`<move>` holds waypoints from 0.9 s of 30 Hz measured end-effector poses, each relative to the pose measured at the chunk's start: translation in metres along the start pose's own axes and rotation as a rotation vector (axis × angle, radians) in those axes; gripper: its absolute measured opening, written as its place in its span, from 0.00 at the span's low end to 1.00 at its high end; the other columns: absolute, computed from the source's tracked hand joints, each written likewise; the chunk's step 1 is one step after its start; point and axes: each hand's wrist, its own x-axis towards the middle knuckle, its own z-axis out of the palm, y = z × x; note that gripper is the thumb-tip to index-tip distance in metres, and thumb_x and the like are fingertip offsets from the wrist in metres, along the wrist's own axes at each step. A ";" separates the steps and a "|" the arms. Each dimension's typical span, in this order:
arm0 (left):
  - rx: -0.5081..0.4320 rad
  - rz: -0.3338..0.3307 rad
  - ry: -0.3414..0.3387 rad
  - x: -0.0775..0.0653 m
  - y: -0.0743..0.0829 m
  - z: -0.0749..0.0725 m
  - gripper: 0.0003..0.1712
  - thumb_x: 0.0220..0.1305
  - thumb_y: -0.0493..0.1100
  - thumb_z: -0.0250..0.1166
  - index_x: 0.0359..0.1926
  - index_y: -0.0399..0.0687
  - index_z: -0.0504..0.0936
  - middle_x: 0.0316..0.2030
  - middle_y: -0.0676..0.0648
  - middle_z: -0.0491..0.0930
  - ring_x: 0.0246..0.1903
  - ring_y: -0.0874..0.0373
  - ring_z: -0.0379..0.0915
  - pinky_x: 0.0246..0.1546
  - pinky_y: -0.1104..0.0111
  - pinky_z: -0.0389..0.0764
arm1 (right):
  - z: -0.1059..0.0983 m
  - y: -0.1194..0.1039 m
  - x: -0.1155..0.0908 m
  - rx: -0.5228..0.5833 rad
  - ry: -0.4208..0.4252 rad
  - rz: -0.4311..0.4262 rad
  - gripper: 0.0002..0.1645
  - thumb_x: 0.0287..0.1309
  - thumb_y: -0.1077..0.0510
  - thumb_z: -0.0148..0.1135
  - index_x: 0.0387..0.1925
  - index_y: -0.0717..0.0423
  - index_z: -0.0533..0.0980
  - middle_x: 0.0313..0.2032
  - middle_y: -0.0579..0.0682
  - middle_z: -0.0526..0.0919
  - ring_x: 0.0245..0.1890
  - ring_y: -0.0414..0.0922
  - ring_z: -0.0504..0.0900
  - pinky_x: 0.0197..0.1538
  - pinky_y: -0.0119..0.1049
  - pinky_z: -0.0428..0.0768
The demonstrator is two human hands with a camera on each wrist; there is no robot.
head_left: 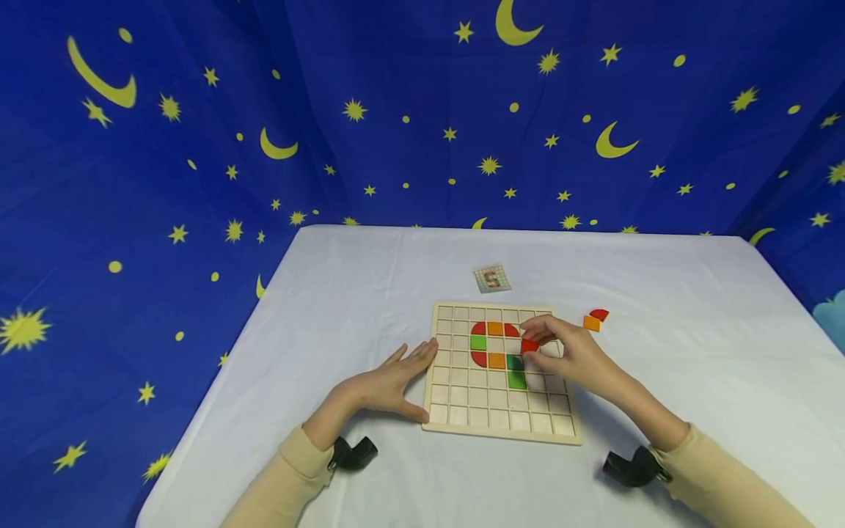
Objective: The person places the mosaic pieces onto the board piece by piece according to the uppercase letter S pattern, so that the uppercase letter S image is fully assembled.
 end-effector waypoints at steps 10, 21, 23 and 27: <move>-0.002 -0.002 0.004 0.000 -0.001 0.001 0.66 0.50 0.58 0.71 0.73 0.36 0.37 0.73 0.44 0.34 0.71 0.54 0.30 0.68 0.58 0.30 | 0.014 -0.009 -0.008 0.043 -0.061 -0.090 0.26 0.47 0.70 0.70 0.50 0.61 0.73 0.38 0.46 0.82 0.36 0.40 0.81 0.40 0.38 0.81; -0.009 -0.005 0.002 0.000 -0.001 0.001 0.65 0.51 0.58 0.71 0.73 0.37 0.37 0.73 0.44 0.33 0.71 0.53 0.30 0.68 0.58 0.31 | 0.018 -0.019 -0.014 0.051 -0.069 -0.153 0.26 0.46 0.71 0.70 0.48 0.60 0.73 0.39 0.46 0.81 0.36 0.40 0.81 0.38 0.40 0.82; -0.005 -0.006 0.000 0.000 -0.001 0.001 0.65 0.51 0.58 0.71 0.73 0.37 0.37 0.73 0.44 0.33 0.71 0.54 0.30 0.68 0.58 0.31 | 0.019 -0.019 -0.016 0.042 -0.068 -0.161 0.25 0.45 0.70 0.70 0.48 0.61 0.73 0.39 0.46 0.81 0.36 0.40 0.80 0.38 0.39 0.81; -0.006 -0.003 -0.001 -0.001 -0.001 0.001 0.65 0.51 0.58 0.71 0.73 0.37 0.37 0.73 0.43 0.33 0.71 0.53 0.29 0.68 0.58 0.31 | 0.021 -0.019 -0.019 0.041 -0.076 -0.162 0.25 0.45 0.70 0.70 0.48 0.63 0.73 0.40 0.48 0.81 0.37 0.41 0.80 0.39 0.39 0.81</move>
